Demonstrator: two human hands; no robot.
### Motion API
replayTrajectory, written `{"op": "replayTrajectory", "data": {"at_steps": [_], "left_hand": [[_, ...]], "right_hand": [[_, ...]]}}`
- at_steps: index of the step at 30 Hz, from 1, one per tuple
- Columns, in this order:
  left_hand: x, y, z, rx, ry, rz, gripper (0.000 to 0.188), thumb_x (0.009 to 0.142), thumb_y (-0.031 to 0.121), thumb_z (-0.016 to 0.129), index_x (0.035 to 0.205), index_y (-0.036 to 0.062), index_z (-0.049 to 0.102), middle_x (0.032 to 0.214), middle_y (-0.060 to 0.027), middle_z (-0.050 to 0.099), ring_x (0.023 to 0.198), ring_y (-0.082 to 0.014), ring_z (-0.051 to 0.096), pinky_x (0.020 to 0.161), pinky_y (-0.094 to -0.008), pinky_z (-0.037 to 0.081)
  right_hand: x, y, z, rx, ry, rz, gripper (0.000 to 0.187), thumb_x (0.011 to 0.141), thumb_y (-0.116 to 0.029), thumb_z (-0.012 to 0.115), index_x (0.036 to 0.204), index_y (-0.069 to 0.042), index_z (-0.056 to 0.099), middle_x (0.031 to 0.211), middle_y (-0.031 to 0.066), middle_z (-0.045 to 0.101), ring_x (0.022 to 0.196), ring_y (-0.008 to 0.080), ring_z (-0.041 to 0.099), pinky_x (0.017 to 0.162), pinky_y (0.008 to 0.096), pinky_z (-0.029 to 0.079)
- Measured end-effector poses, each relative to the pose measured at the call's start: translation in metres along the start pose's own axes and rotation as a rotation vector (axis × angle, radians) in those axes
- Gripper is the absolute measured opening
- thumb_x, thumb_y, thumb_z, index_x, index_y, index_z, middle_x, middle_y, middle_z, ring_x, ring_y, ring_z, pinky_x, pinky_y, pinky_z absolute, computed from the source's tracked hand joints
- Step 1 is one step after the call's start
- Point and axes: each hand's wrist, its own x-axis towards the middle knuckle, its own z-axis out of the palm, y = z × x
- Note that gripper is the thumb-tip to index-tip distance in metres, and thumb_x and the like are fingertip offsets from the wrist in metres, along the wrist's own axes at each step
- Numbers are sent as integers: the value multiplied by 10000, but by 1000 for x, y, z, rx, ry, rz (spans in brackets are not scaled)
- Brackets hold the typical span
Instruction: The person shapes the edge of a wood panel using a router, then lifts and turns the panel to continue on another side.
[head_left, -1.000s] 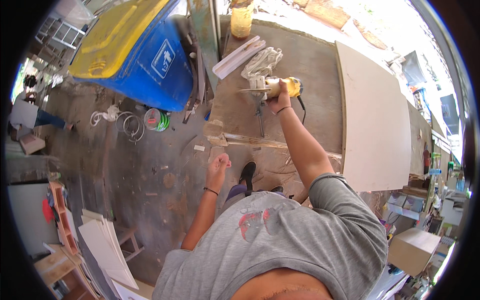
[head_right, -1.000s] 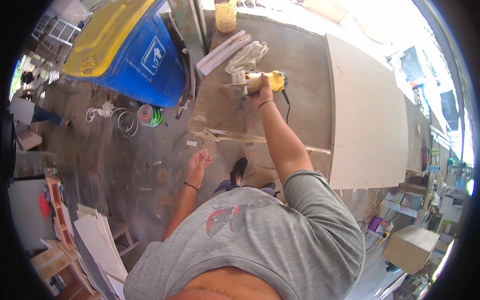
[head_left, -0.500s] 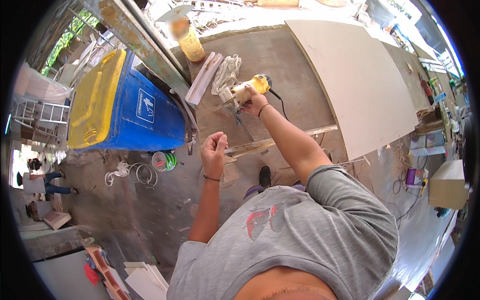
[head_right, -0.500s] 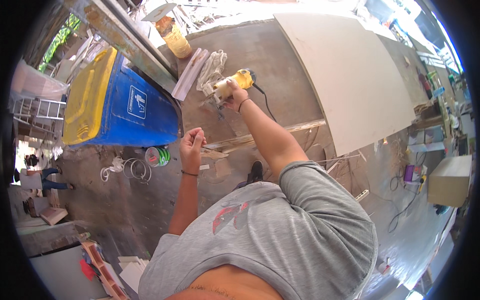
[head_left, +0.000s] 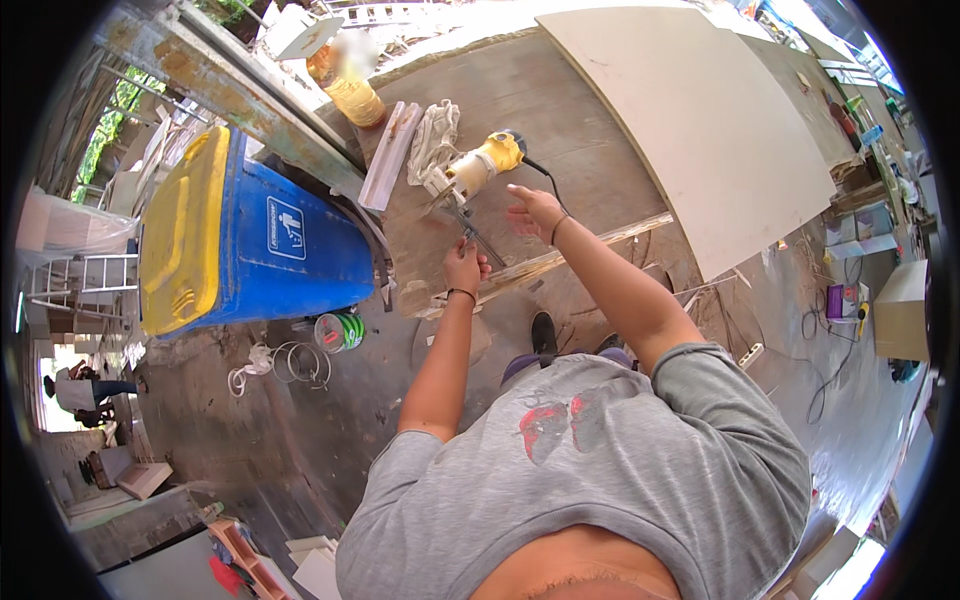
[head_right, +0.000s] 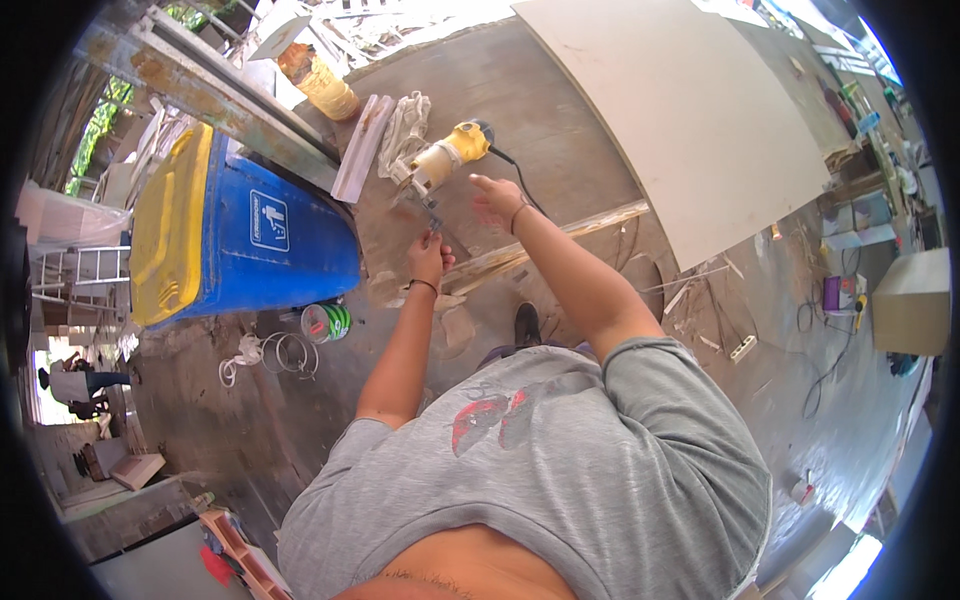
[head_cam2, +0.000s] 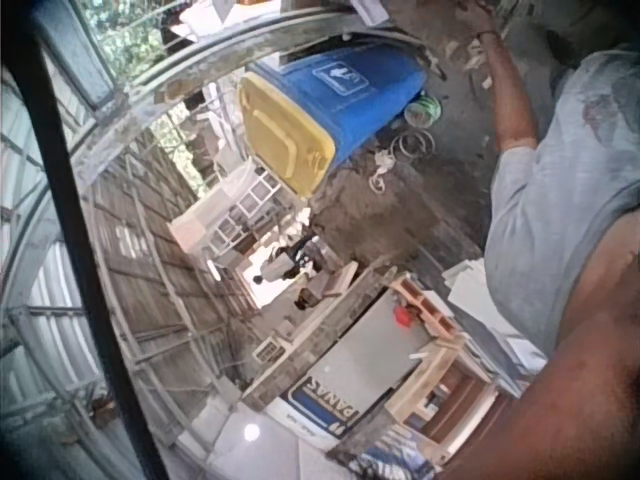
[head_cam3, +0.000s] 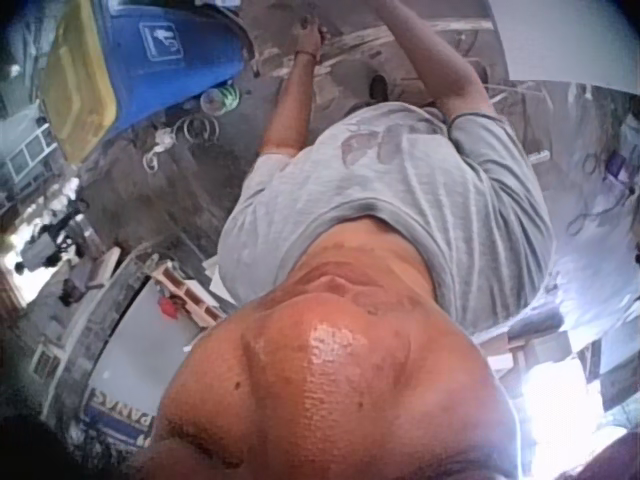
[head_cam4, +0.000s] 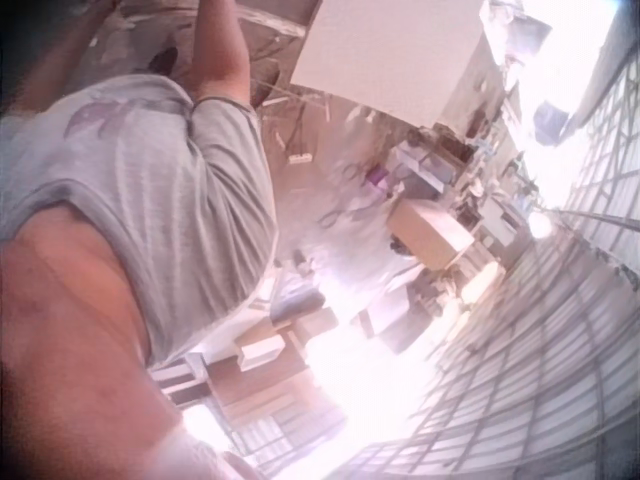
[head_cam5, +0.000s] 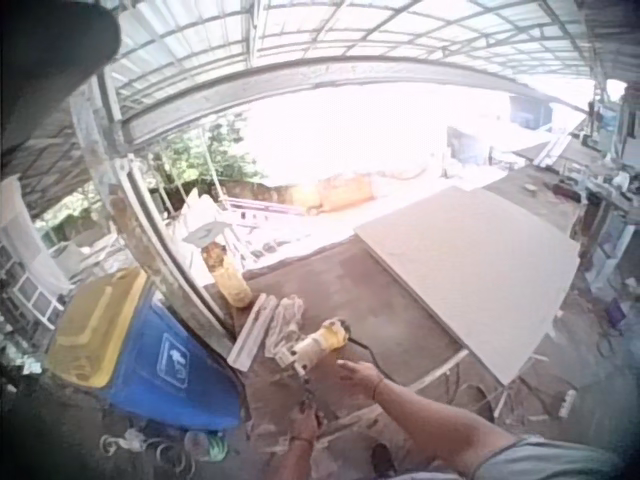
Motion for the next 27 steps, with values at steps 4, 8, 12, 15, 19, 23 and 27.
{"op": "replayTrajectory", "data": {"at_steps": [4, 8, 12, 15, 19, 23, 27], "left_hand": [[23, -12, -2, -17, 5, -68, 289, 931, 242, 579, 1119, 24, 553, 673, -36, 608, 451, -128, 567, 408, -259, 456], [25, -19, -8, 83, 69, 22, 211, 921, 243, 593, 963, 36, 599, 665, -52, 620, 459, -124, 575, 415, -269, 462], [6, -10, -15, 363, 132, 123, 212, 902, 247, 614, 858, 40, 631, 667, -88, 634, 515, -168, 606, 466, -313, 473], [-5, -20, -25, 641, 200, 327, 223, 877, 234, 629, 825, 17, 634, 692, -132, 645, 614, -261, 633, 568, -379, 485], [-20, -30, -39, 791, 271, 595, 235, 842, 229, 649, 808, -3, 632, 738, -177, 650, 715, -342, 623, 667, -427, 472], [-44, -47, -72, 757, 290, 482, 247, 842, 231, 646, 809, -14, 631, 680, -164, 630, 632, -299, 608, 625, -400, 467], [-56, -78, -61, 596, 278, 301, 257, 865, 222, 607, 765, -14, 610, 620, -103, 606, 557, -202, 572, 561, -362, 452]], "right_hand": [[-30, 15, -41, 8, 10, 3, 627, 841, -430, 677, 1312, -94, 437, 1203, 172, 553, 1089, 287, 577, 846, 450, 500], [-60, 31, -74, 68, 24, -8, 548, 857, -407, 669, 1260, -98, 462, 1137, 153, 586, 1045, 275, 602, 816, 437, 511], [-78, 43, -86, 69, 18, 0, 511, 851, -421, 669, 1207, -92, 506, 1111, 123, 599, 1012, 252, 612, 807, 426, 512], [-86, 52, -88, -2, -29, -4, 482, 854, -423, 666, 1174, -93, 525, 1075, 102, 611, 980, 231, 619, 789, 398, 513], [-106, 59, -99, -118, -72, -27, 445, 853, -413, 672, 1136, -87, 563, 1015, 78, 623, 916, 189, 625, 737, 356, 511], [-140, 66, -120, -178, -95, -10, 442, 842, -377, 699, 1129, -61, 584, 941, 56, 632, 820, 144, 622, 647, 312, 516], [-162, 66, -166, -187, -121, -88, 496, 845, -353, 703, 1195, -40, 546, 962, 53, 646, 831, 129, 627, 641, 283, 519]]}}
